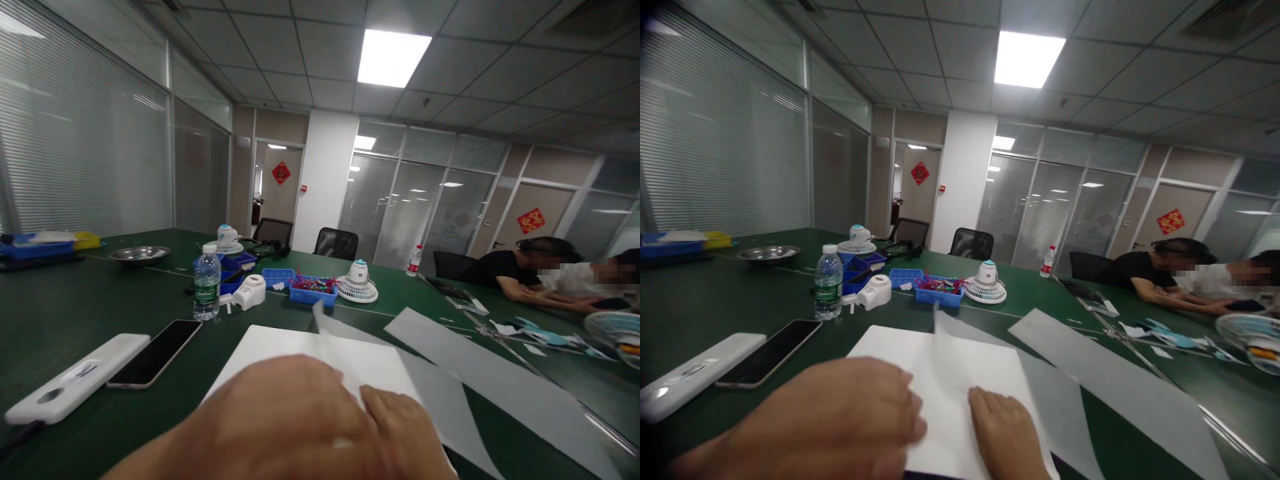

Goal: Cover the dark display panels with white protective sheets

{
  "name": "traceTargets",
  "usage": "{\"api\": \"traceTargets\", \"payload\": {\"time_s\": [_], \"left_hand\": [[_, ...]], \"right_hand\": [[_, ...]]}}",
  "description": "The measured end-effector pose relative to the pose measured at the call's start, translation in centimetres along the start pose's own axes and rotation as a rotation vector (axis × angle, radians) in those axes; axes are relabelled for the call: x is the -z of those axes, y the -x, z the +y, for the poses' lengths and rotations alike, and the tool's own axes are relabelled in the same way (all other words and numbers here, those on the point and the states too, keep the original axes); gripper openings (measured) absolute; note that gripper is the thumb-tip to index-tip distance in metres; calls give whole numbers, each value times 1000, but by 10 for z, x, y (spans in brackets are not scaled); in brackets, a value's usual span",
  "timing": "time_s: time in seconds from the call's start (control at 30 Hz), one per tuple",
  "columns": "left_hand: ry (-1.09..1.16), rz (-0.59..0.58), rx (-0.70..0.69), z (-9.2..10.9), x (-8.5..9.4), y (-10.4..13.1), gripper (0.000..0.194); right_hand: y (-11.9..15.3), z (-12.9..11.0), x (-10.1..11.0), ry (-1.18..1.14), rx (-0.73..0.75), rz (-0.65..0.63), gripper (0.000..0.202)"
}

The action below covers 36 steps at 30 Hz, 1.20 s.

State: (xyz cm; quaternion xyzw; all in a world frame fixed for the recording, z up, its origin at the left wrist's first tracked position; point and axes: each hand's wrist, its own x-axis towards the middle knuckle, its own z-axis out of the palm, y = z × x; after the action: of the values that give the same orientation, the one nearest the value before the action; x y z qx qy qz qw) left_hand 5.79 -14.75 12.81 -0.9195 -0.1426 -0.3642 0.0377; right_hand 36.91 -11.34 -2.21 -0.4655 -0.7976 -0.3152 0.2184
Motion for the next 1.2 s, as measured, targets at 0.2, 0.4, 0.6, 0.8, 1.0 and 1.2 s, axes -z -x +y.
{"api": "traceTargets", "payload": {"time_s": [0.2,0.4,0.6,0.8,1.0,1.2], "left_hand": [[-150,-66,300,-146,-39,59,32],[34,-172,762,-210,-87,138,46],[-12,-288,756,-216,-97,136,51],[-36,-335,759,-217,-94,139,50],[-13,-327,829,-207,-85,131,49],[-5,-238,837,-205,-88,133,49]], "right_hand": [[-10,-35,4,-125,202,69,19],[-15,-44,-1,-217,274,157,30],[-4,-3,-8,-394,160,36,30],[34,143,-17,-5,-616,-312,50],[75,205,-6,80,-897,-516,48],[57,179,4,205,-880,-494,50]]}}
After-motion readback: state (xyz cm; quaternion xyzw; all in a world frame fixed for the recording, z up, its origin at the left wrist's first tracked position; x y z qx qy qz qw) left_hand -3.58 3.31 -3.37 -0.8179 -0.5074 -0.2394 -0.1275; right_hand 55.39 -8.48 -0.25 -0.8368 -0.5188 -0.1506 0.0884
